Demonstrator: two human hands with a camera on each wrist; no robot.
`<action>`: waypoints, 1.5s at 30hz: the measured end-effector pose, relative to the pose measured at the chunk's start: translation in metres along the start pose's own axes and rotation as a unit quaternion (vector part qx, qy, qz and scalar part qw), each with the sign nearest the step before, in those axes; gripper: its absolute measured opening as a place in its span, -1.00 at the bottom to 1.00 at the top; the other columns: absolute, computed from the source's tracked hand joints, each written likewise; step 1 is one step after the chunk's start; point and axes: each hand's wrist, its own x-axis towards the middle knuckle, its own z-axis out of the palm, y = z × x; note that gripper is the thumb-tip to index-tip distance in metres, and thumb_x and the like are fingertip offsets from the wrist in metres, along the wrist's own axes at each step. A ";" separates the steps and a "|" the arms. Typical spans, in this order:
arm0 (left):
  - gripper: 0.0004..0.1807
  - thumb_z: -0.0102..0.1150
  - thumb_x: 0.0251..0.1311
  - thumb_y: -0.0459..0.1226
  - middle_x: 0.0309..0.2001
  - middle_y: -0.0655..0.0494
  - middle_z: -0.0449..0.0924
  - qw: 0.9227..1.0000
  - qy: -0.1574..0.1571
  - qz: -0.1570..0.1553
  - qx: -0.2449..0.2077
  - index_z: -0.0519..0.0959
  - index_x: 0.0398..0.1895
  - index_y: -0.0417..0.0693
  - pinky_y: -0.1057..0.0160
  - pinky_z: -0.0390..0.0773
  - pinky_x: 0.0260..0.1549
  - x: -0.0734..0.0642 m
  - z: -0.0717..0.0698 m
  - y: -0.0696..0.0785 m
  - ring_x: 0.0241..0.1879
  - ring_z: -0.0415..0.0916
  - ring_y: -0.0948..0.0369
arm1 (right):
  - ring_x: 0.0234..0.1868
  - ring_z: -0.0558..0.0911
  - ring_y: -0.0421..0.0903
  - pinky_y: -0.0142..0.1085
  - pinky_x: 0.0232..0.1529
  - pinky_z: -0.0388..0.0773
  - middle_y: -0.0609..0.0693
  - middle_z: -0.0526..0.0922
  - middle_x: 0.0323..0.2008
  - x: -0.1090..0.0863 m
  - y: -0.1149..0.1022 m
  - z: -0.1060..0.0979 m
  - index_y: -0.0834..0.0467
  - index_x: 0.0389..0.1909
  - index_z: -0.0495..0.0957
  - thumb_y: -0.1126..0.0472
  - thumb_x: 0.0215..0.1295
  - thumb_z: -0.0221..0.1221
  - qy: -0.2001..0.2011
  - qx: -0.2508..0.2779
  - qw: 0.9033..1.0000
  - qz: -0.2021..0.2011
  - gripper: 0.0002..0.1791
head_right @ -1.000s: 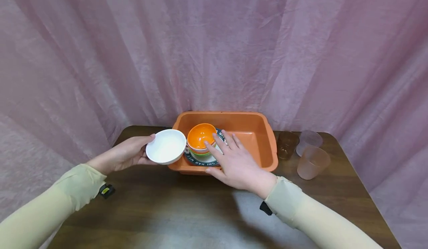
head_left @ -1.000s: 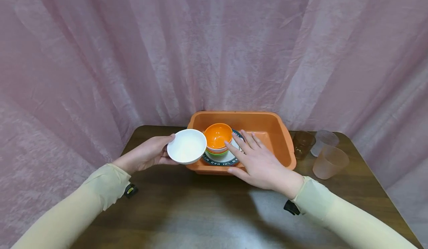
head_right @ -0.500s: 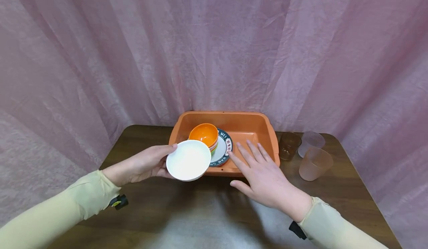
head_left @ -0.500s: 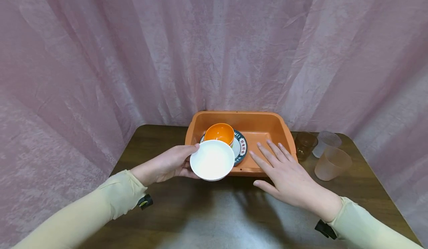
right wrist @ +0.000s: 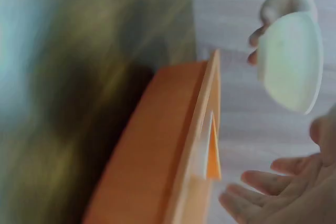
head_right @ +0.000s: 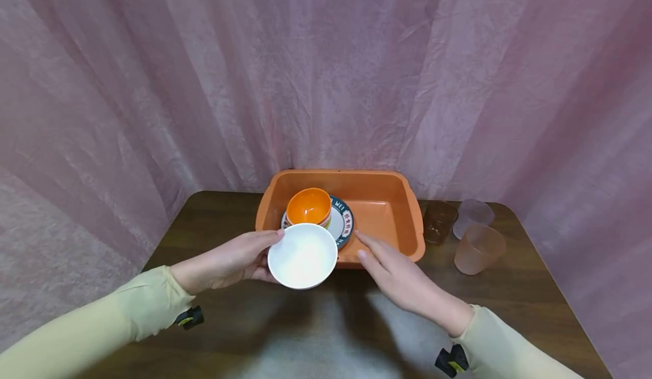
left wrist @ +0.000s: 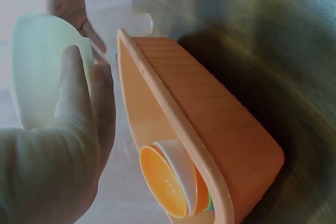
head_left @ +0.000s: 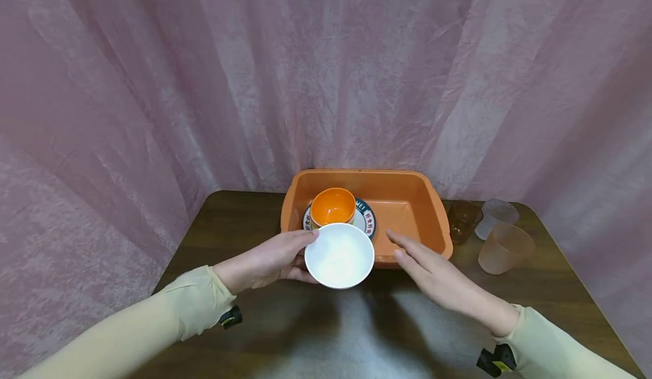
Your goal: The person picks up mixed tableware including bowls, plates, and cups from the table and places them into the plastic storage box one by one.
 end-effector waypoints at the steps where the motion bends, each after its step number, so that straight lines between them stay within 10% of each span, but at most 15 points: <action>1: -0.42 -0.16 0.64 -0.04 0.10 -0.20 0.58 1.000 0.003 -0.001 -0.002 0.27 0.45 -0.30 0.00 0.69 -0.05 0.001 0.000 0.000 -0.05 0.67 0.00 | 0.47 0.32 0.15 0.05 0.40 0.32 0.13 0.31 0.49 0.002 -0.002 0.001 0.19 0.57 0.18 -0.08 0.69 -0.17 -0.010 0.066 0.998 0.013 -0.37; 7: -0.43 -0.17 0.64 -0.04 0.09 -0.19 0.59 1.000 0.010 -0.001 -0.004 0.28 0.44 -0.29 0.00 0.69 -0.05 0.005 0.002 -0.001 -0.06 0.67 0.00 | 0.38 0.42 0.23 -0.09 0.30 0.47 0.37 0.26 0.46 0.017 -0.015 0.009 0.29 0.61 -0.02 -0.11 0.71 -0.31 -0.098 0.347 0.931 0.057 -0.30; 16: -0.43 -0.16 0.64 -0.03 0.10 -0.18 0.58 1.000 0.002 -0.002 -0.001 0.26 0.45 -0.27 -0.03 0.67 -0.03 0.007 0.005 -0.003 -0.03 0.66 0.00 | 0.12 0.63 0.10 -0.03 0.21 0.55 0.31 0.49 0.27 0.021 -0.027 0.021 0.38 0.51 0.05 -0.18 0.67 -0.21 -0.116 0.445 0.881 0.112 -0.23; 45: -0.40 -0.19 0.64 0.01 0.12 -0.17 0.57 1.000 -0.003 0.009 0.022 0.26 0.46 -0.25 -0.07 0.64 0.02 0.006 0.006 -0.008 -0.02 0.67 0.00 | 0.13 0.62 0.05 -0.05 0.14 0.60 0.30 0.46 0.29 0.029 -0.029 0.030 0.42 0.52 0.05 0.05 0.70 -0.18 -0.109 0.430 0.888 0.125 -0.37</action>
